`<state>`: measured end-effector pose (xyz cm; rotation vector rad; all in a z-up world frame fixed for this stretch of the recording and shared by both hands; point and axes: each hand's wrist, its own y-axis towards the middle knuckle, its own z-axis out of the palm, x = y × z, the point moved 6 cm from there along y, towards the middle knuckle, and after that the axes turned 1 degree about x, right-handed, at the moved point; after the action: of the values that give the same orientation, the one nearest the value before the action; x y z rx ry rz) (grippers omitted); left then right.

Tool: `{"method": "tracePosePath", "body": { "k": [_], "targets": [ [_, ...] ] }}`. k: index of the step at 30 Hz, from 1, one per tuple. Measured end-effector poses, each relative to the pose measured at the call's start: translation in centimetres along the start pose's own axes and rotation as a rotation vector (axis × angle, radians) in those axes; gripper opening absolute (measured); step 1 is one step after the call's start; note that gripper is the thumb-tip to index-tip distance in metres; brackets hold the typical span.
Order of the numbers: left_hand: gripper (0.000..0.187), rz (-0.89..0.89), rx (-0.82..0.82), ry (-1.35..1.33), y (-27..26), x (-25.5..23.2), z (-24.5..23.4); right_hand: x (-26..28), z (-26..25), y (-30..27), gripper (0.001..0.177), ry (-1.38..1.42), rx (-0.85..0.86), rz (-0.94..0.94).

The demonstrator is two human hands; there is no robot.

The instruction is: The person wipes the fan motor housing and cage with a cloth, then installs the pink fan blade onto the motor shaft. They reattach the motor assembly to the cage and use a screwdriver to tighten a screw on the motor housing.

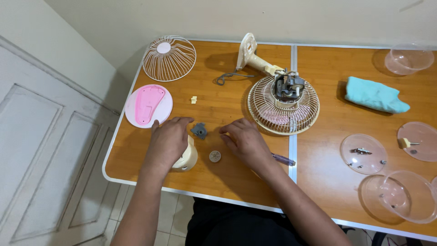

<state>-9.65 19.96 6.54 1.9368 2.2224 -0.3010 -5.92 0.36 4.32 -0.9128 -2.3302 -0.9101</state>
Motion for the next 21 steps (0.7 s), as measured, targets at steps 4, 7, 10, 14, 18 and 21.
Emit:
{"method": "tracePosePath", "body": {
  "k": [4,7,10,14,18,21],
  "targets": [
    [0.042,-0.098,0.234,0.002,1.6,1.8,1.6,-0.1,2.3,0.8,0.012,-0.054,-0.009,0.057],
    [0.04,-0.099,0.302,-0.026,2.8,2.0,2.5,-0.5,3.6,1.2,0.012,-0.105,0.028,0.126],
    [0.039,-0.102,0.34,-0.022,3.3,2.4,2.9,-0.5,4.4,1.4,0.015,-0.115,0.045,0.135],
    [0.037,-0.152,0.442,0.048,3.7,2.4,3.4,-0.7,5.3,2.1,0.017,-0.171,0.102,0.182],
    [0.039,-0.117,0.411,0.054,3.8,1.8,3.5,-0.3,6.0,2.5,0.021,-0.2,0.073,0.142],
    [0.038,-0.115,0.429,0.09,3.7,1.9,4.0,-0.3,6.4,2.7,0.023,-0.255,0.029,0.124]
  ]
}}
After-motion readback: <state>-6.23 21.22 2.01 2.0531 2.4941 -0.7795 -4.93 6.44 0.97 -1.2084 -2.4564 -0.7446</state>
